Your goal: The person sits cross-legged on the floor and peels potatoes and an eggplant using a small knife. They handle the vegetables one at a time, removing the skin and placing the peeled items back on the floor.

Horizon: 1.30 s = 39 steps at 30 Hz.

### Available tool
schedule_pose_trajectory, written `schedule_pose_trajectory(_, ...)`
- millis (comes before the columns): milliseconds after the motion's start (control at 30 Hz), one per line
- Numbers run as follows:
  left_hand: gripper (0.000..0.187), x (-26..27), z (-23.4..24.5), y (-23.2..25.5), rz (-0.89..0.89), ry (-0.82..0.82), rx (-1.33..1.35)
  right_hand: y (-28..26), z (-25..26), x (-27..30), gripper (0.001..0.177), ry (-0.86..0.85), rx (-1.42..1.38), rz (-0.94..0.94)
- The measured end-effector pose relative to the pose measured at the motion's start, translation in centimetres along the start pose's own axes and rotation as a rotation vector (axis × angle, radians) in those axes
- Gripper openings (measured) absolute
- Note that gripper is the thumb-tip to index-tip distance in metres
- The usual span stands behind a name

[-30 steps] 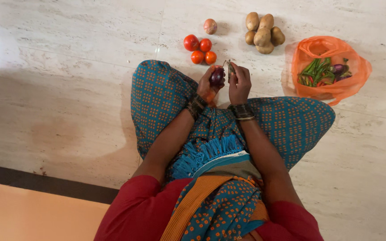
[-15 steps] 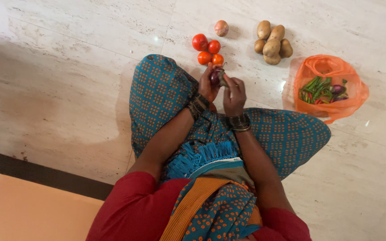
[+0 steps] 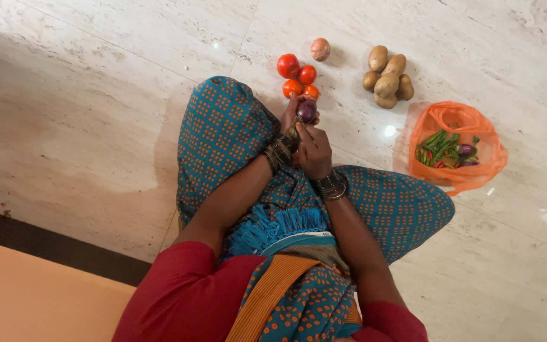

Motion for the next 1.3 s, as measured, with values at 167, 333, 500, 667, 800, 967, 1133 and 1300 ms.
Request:
schedule_pose_trajectory(167,0.051,2.1,-1.0,0.3,0.045,0.169,-0.175,4.8,2.0,-1.0,0.03,0.182,-0.146,-0.342)
schedule_pose_trajectory(333,0.036,2.9,-2.6,-0.9,0.118,0.049,-0.206,9.2,1.9,-1.3,0.03,0.177,-0.226,-0.581)
schedule_pose_trajectory(500,0.022,2.7,-2.5,0.0,-0.003,0.016,-0.199,4.2,1.1,-0.4,0.043,0.117,0.021,-0.241)
schedule_pose_trajectory(667,0.037,1.8,-2.9,1.1,-0.009,-0.058,-0.129,0.2,0.0,0.5,0.041,0.021,0.068,0.02)
schedule_pose_trajectory(800,0.045,2.2,-2.3,0.2,0.045,0.077,-0.008,2.6,1.6,0.2,0.037,0.142,-0.037,-0.181)
schedule_pose_trajectory(967,0.033,2.5,-1.3,-1.4,0.066,-0.044,-0.24,8.9,1.9,-0.4,0.033,0.165,-0.292,-0.6)
schedule_pose_trajectory(1133,0.026,1.7,0.6,-1.9,-0.017,-0.019,-0.198,5.6,0.7,0.1,0.042,0.133,0.018,-0.22)
schedule_pose_trajectory(1300,0.032,-0.1,1.0,-1.0,-0.01,-0.056,-0.115,1.2,-0.5,0.9,0.037,0.024,0.054,0.018)
Point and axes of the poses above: each hand's wrist, its own x-axis away from the middle knuckle, its own z-axis out of the back of the hand, y = z × x, the point moved 7 cm from there along -x, towards the middle knuckle, and after that the axes turned 15 degrees about -z, right-handed, at the moved point
